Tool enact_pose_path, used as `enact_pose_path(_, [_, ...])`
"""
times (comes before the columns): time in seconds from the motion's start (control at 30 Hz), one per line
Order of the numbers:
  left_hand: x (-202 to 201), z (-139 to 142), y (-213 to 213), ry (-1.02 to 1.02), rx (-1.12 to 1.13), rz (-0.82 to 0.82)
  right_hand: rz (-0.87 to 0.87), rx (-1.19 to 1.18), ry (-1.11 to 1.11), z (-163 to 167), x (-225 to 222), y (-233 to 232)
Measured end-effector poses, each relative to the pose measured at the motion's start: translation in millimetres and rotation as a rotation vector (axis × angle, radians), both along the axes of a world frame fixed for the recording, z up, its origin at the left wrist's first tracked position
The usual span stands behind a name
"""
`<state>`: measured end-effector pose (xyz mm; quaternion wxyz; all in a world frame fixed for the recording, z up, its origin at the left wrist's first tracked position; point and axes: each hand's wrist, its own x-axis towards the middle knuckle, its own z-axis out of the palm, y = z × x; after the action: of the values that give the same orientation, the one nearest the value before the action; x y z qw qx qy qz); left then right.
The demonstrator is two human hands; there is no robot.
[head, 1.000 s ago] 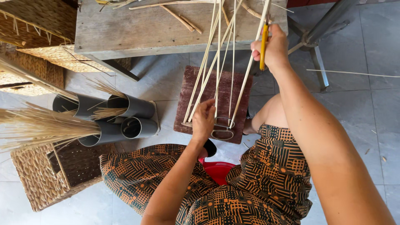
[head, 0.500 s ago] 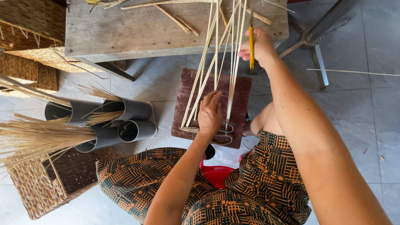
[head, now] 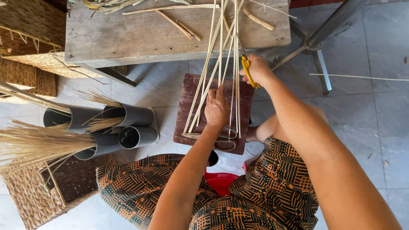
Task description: The person sits on a low stool and cuts thin wooden sticks to length with scissors, holding each stick across their lap and snipping the ends. Cut sticks are laid on a small board beside them, and finished sticks are placed on the table above.
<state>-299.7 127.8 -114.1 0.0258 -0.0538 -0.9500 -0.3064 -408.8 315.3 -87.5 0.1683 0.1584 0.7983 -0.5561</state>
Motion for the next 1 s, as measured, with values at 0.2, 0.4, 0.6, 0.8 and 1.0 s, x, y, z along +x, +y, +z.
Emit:
enact_pose_path(0.2, [-6, -5, 13, -0.076, 0.065, 0.052, -0.073, -0.116, 0.041, -5, 4, -18])
enact_pose_path(0.4, [-6, -13, 9, 0.037, 0.169, -0.091, -0.167, -0.094, 0.204, -15, 8, -41])
enact_pose_path(0.6, [-15, -17, -30, 0.072, 0.399, 0.005, -0.144, 0.2, 0.29, -18, 8, -44])
enact_pose_path(0.8, [-34, -13, -89, 0.11, 0.207, 0.259, -0.193, 0.27, 0.379, -3, 5, -32])
enact_pose_path(1.0, [-20, -2, -68, -0.194, 0.027, 0.156, -0.191, 0.321, 0.511, 1, 4, -27])
